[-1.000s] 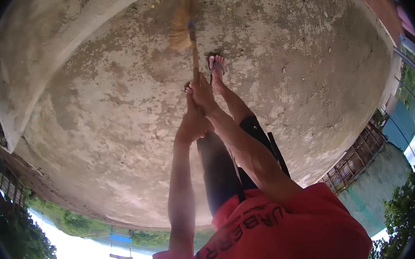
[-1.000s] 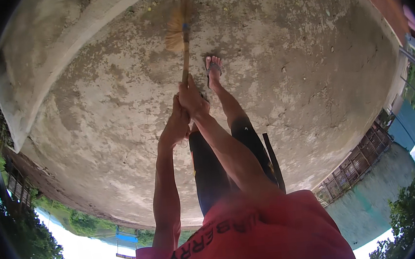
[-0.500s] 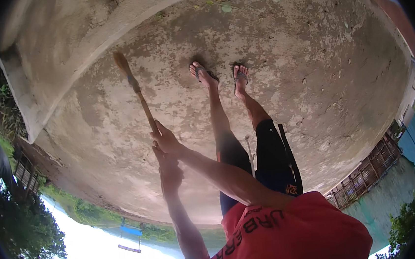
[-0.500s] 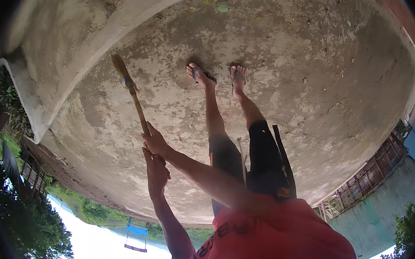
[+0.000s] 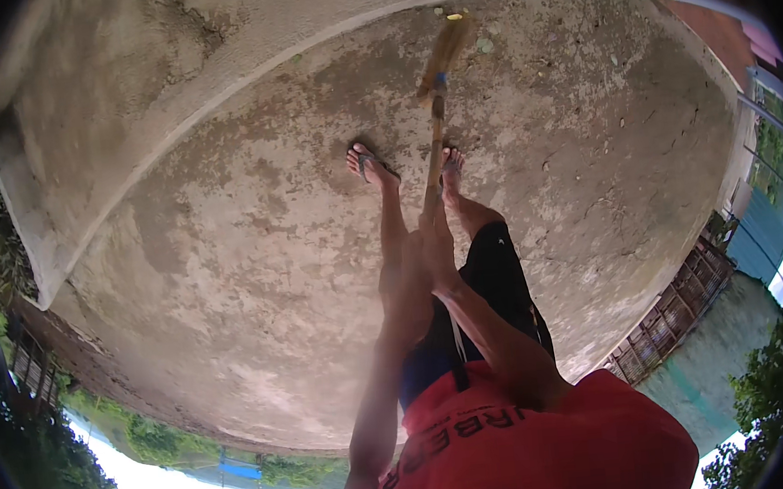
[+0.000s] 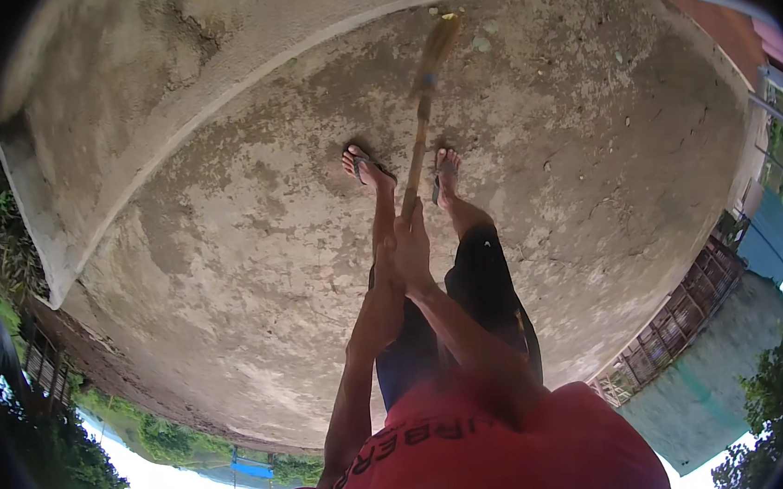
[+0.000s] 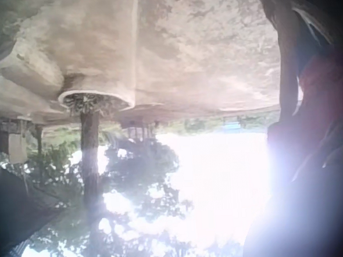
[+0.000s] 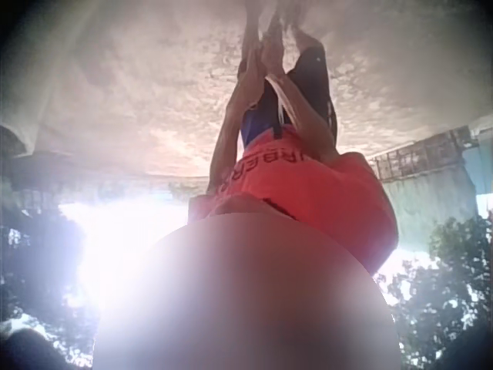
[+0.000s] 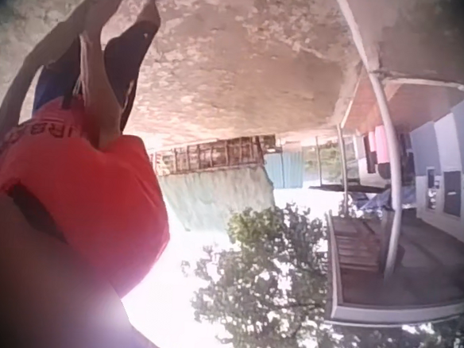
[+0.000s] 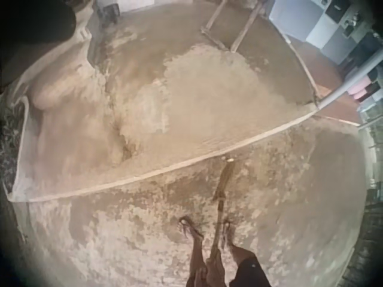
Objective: The person sweeps leaves and debris across a concrete floor using a broom. They move the broom in repeated strokes to gather debris into piles and move it towards the edges of the area, occasionally picking up a piece of wood by hand to clear the path.
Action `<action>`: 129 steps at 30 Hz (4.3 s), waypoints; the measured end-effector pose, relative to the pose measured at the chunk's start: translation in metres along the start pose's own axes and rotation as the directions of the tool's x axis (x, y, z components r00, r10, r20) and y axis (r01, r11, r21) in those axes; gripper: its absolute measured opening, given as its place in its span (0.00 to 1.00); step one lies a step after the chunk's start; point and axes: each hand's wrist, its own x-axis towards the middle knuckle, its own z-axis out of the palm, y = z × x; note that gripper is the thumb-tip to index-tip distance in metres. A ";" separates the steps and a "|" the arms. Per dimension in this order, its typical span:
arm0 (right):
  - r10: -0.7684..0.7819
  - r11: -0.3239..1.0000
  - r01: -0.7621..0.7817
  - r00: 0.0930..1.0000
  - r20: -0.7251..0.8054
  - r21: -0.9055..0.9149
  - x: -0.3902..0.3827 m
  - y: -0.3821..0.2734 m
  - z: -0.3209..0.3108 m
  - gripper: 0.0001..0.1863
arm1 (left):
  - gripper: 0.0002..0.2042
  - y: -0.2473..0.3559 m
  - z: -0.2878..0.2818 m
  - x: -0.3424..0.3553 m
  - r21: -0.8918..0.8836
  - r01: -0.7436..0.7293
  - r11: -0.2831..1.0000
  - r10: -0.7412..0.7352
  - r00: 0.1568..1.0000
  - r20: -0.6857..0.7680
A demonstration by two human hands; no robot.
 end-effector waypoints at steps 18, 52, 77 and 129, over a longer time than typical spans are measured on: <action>0.284 0.555 -0.253 0.953 0.105 0.793 0.072 -0.035 0.006 0.21 | 0.29 0.072 -0.032 0.064 0.345 0.091 0.934 -0.118 0.991 0.057; 0.208 0.866 -0.300 0.943 0.258 0.400 0.074 0.008 0.008 0.27 | 0.32 -0.029 0.034 0.028 0.470 0.453 0.757 -0.383 0.891 -0.243; 0.198 0.772 -0.451 0.841 0.504 0.448 0.057 0.061 0.047 0.36 | 0.35 0.036 0.031 0.037 0.555 0.456 0.695 -0.354 0.890 -0.288; 0.137 0.984 -0.173 0.874 -0.466 -0.036 0.066 0.027 -0.373 0.36 | 0.31 0.126 0.322 0.131 0.553 -0.508 0.660 0.472 0.853 0.220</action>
